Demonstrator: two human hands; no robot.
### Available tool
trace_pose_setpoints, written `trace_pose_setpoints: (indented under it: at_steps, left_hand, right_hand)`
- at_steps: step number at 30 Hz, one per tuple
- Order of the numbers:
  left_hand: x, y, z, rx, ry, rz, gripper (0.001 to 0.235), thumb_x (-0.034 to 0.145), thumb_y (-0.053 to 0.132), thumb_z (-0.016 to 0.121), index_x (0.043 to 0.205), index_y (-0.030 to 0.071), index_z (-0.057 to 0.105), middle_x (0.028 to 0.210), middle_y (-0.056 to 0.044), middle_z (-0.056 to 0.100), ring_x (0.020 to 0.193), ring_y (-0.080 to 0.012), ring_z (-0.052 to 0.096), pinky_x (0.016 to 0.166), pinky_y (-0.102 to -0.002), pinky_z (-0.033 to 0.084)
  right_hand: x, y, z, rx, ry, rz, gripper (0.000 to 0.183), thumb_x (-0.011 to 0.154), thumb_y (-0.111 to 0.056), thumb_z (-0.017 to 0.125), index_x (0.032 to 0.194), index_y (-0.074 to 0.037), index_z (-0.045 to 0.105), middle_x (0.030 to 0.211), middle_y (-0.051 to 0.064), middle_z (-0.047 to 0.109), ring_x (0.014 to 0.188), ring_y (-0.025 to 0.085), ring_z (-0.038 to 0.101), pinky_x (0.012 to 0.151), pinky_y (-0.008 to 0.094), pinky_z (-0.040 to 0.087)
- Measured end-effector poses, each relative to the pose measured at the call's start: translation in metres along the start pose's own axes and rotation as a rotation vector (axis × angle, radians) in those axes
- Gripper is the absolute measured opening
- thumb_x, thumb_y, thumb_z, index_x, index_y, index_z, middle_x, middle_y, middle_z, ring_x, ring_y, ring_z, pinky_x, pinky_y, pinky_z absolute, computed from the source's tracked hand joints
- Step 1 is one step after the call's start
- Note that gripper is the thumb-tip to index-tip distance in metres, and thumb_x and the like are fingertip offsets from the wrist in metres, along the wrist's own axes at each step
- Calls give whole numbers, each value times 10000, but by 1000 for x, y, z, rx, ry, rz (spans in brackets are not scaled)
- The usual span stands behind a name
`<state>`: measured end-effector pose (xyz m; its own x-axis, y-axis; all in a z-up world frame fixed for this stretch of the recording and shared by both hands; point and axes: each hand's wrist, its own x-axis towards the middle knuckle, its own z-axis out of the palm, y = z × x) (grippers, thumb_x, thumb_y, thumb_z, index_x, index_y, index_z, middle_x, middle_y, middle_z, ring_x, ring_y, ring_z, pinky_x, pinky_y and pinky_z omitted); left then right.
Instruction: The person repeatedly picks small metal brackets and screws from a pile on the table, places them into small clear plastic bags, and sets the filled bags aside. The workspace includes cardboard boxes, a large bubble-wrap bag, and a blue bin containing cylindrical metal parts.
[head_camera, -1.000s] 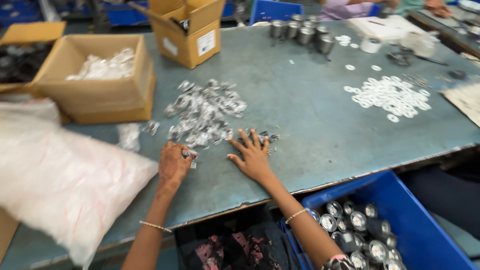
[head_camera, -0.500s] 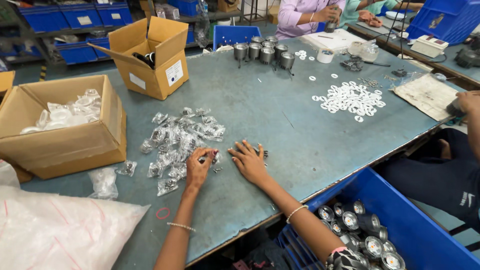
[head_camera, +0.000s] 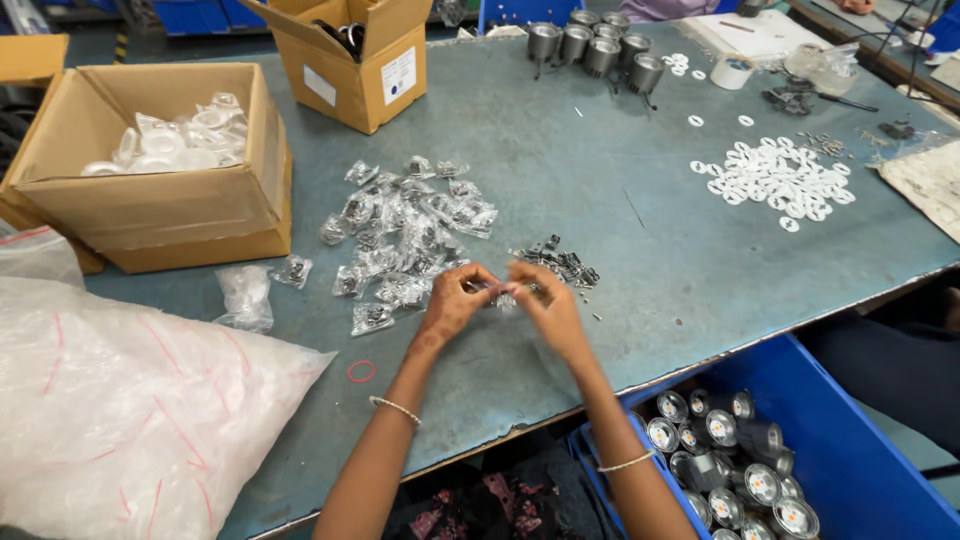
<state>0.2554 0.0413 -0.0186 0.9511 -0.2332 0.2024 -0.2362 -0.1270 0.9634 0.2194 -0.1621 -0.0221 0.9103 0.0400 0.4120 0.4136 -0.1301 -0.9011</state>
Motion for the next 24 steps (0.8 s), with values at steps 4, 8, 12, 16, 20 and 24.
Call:
trace_pose_setpoints:
  at_steps: [4, 8, 12, 16, 20, 24]
  left_hand:
    - [-5, 11, 8, 44, -109, -18, 184, 870, 204, 810, 931, 33, 781, 793, -23, 751, 685, -86, 642, 634, -247, 528]
    - [-8, 15, 13, -45, -138, -45, 184, 890, 183, 733, 1030, 72, 775, 875, 0, 775, 742, -64, 680, 644, -247, 565]
    - [-13, 19, 15, 65, -72, 34, 157, 912, 139, 707, 1034, 51, 748, 906, -48, 763, 784, -107, 681, 688, -288, 544]
    - [-17, 23, 18, 245, -31, 223, 118, 915, 116, 714, 1001, 38, 734, 893, -71, 722, 775, -184, 683, 705, -320, 526]
    - [-21, 21, 27, 297, 8, 261, 77, 903, 77, 694, 966, 34, 706, 881, -70, 683, 761, -212, 655, 673, -330, 508]
    - [-21, 9, 36, 187, 31, 198, 50, 891, 49, 687, 933, 23, 690, 837, -59, 687, 728, -162, 641, 672, -300, 517]
  right_hand:
    - [-16, 8, 14, 158, 38, 20, 199, 983, -116, 680, 1094, 40, 735, 1084, 59, 669, 934, 130, 645, 796, 270, 529]
    - [-20, 15, 12, 175, 134, -11, 173, 1010, -93, 678, 1072, 61, 728, 1065, 69, 659, 927, 128, 626, 824, 266, 513]
    - [-26, 6, 18, 88, 146, -5, 157, 959, -95, 691, 1074, 12, 688, 1057, 46, 657, 942, 108, 644, 822, 257, 531]
    - [-30, -14, 21, -92, 200, -69, 110, 950, -77, 715, 1020, 4, 688, 1043, 62, 659, 911, 136, 653, 779, 275, 544]
    - [-32, -31, 25, -232, 224, -202, 82, 954, -11, 672, 1033, 1, 657, 1057, 101, 639, 939, 212, 655, 775, 299, 557]
    - [-35, -40, 29, -434, 239, -336, 171, 899, 68, 632, 1063, 16, 635, 1094, 142, 615, 1010, 308, 622, 849, 365, 523]
